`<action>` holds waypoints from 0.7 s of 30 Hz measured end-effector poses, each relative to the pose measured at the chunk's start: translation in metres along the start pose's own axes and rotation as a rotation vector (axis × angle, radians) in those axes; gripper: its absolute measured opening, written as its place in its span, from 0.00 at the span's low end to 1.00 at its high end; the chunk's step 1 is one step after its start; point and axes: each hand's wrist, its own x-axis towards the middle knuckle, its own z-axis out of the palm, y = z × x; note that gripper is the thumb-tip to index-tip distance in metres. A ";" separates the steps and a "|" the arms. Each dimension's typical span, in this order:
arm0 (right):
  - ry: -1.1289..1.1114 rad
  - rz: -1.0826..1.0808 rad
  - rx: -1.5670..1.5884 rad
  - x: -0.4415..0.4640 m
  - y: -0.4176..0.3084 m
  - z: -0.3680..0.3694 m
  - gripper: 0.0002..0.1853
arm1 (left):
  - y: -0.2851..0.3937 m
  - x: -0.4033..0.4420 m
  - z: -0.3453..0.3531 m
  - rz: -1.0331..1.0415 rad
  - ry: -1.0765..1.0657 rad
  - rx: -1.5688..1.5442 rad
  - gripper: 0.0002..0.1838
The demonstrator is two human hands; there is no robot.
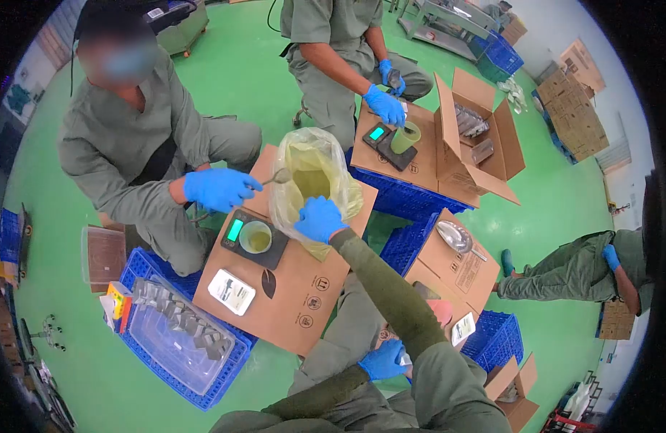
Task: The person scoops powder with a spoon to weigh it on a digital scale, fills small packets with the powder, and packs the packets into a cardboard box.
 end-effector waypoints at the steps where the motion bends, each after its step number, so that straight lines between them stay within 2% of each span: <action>1: 0.035 -0.026 -0.060 -0.006 -0.004 0.003 0.16 | 0.007 -0.005 -0.014 0.274 -0.009 0.569 0.23; 3: 0.012 -0.055 -0.012 -0.018 -0.005 0.002 0.16 | 0.031 -0.011 -0.040 0.349 0.016 0.766 0.21; 4: 0.002 -0.069 0.011 -0.023 -0.004 -0.001 0.16 | 0.080 -0.014 -0.068 0.149 0.048 0.395 0.23; 6: 0.003 -0.083 0.035 -0.027 -0.001 -0.004 0.15 | 0.105 -0.014 -0.081 -0.060 0.072 0.054 0.25; 7: 0.005 -0.090 0.047 -0.028 0.001 -0.005 0.15 | 0.102 -0.012 -0.078 -0.071 0.067 0.082 0.25; 10: 0.164 -0.110 0.055 -0.030 0.010 -0.002 0.15 | 0.099 -0.011 -0.078 -0.040 0.088 0.094 0.24; 13: 0.208 -0.062 -0.190 -0.025 0.028 -0.007 0.17 | 0.099 -0.009 -0.080 -0.008 0.115 0.127 0.25; 16: -0.026 -0.050 -0.396 -0.035 0.032 -0.029 0.16 | 0.098 -0.009 -0.078 0.015 0.150 0.063 0.26; 20: 0.030 -0.015 -0.386 -0.059 0.038 -0.041 0.18 | 0.109 -0.013 -0.087 0.025 0.104 0.025 0.31; 21: 0.080 -0.036 -0.391 -0.064 0.047 -0.033 0.21 | 0.077 -0.005 -0.064 0.062 0.167 0.012 0.29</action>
